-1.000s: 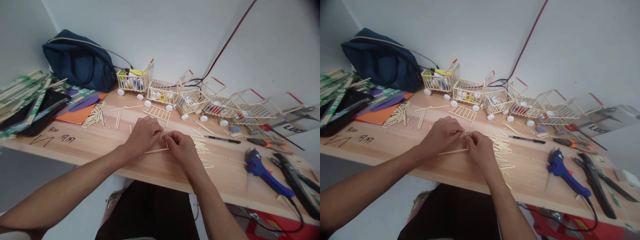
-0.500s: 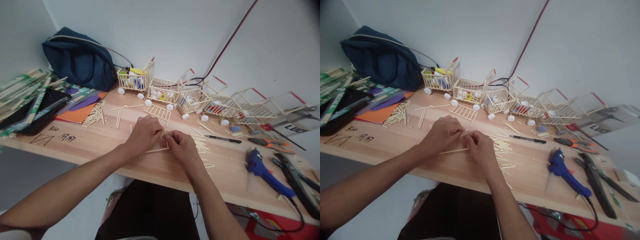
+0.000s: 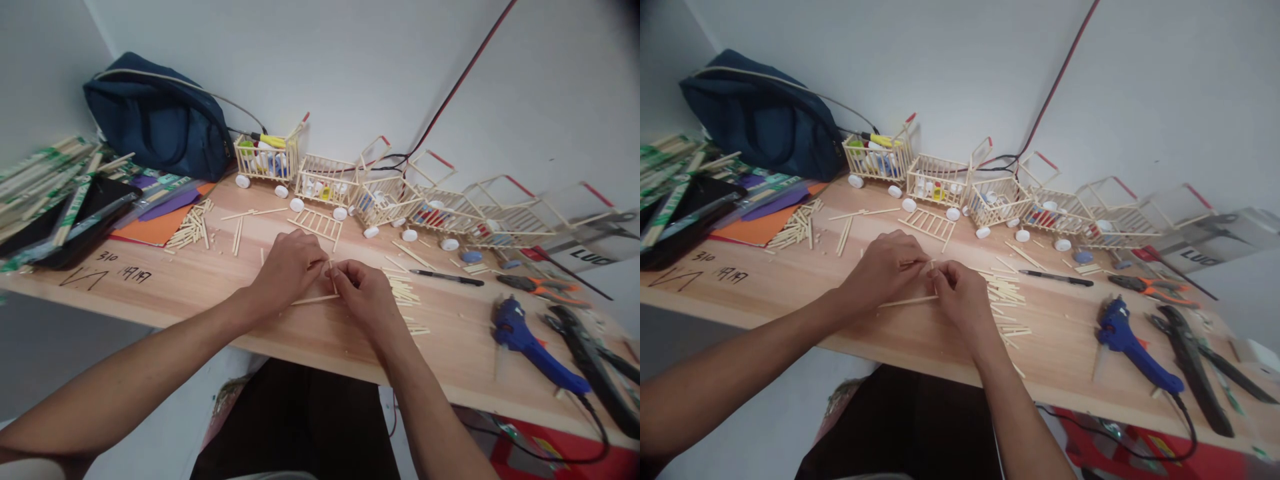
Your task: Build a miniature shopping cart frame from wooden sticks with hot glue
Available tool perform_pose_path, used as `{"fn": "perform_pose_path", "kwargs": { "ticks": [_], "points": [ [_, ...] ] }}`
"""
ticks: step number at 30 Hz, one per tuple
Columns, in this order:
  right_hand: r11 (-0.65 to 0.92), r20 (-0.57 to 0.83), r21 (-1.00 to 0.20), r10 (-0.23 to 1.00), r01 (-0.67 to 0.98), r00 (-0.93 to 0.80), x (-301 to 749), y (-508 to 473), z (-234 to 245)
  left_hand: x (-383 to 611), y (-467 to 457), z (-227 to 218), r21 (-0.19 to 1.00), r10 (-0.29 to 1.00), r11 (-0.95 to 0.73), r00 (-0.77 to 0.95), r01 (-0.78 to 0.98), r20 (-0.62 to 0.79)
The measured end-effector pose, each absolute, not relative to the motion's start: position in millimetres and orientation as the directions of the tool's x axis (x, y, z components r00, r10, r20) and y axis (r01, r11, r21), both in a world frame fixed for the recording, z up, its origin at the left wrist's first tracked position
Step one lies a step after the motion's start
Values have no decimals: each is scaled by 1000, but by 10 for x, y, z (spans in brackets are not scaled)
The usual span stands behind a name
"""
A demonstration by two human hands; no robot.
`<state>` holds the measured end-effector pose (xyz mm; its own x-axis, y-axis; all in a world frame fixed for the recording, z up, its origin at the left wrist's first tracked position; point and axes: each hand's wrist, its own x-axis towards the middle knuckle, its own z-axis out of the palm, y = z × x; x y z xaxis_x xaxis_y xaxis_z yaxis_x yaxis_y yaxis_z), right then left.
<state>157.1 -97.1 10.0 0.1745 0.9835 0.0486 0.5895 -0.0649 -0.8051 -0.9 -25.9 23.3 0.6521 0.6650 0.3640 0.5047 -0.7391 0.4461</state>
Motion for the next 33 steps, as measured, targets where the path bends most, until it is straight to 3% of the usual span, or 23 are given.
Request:
{"fn": "perform_pose_path", "kwargs": {
  "ticks": [33],
  "points": [
    [-98,19,-832,979,545,205,1572,-966,119,2,-256,251,452,686,-721,628,525,366]
  ]
}}
